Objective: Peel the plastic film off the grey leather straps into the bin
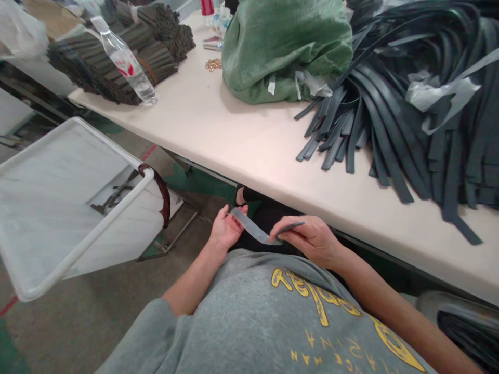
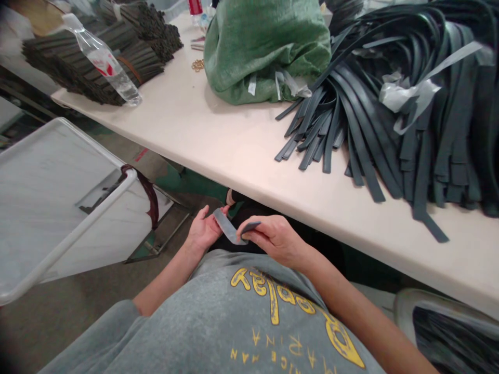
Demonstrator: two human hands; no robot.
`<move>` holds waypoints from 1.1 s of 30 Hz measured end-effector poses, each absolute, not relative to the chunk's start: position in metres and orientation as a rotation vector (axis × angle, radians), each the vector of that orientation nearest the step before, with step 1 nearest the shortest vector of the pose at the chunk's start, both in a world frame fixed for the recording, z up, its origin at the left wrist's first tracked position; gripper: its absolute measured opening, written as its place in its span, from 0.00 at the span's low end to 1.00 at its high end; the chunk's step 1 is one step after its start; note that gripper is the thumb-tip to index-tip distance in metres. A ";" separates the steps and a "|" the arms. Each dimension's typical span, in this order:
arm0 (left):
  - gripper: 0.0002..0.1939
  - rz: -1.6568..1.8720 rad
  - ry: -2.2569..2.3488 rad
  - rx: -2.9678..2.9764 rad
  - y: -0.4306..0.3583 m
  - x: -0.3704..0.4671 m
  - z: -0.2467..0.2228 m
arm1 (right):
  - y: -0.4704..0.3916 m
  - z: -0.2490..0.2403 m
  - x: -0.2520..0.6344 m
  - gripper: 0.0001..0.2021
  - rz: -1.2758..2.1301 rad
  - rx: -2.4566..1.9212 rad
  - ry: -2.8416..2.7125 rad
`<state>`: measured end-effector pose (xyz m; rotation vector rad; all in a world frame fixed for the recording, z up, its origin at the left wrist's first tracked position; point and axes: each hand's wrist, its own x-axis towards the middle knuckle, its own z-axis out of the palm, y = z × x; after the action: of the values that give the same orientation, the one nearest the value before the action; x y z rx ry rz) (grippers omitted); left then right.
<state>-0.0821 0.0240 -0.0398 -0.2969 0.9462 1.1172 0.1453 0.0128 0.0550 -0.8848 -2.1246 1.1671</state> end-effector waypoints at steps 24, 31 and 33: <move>0.19 0.629 0.856 1.076 0.020 -0.066 0.005 | 0.049 0.062 0.170 0.13 1.347 -0.850 -1.304; 0.13 0.479 0.851 1.243 0.020 -0.046 0.016 | 0.036 0.065 0.193 0.09 1.085 -0.767 -1.049; 0.12 0.414 0.853 1.274 0.020 -0.045 0.017 | 0.030 0.068 0.199 0.09 1.040 -0.766 -1.021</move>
<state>-0.0446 0.0200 0.0166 1.2737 0.8530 0.4144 0.1985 0.0303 0.0682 -0.7658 -1.0209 1.0403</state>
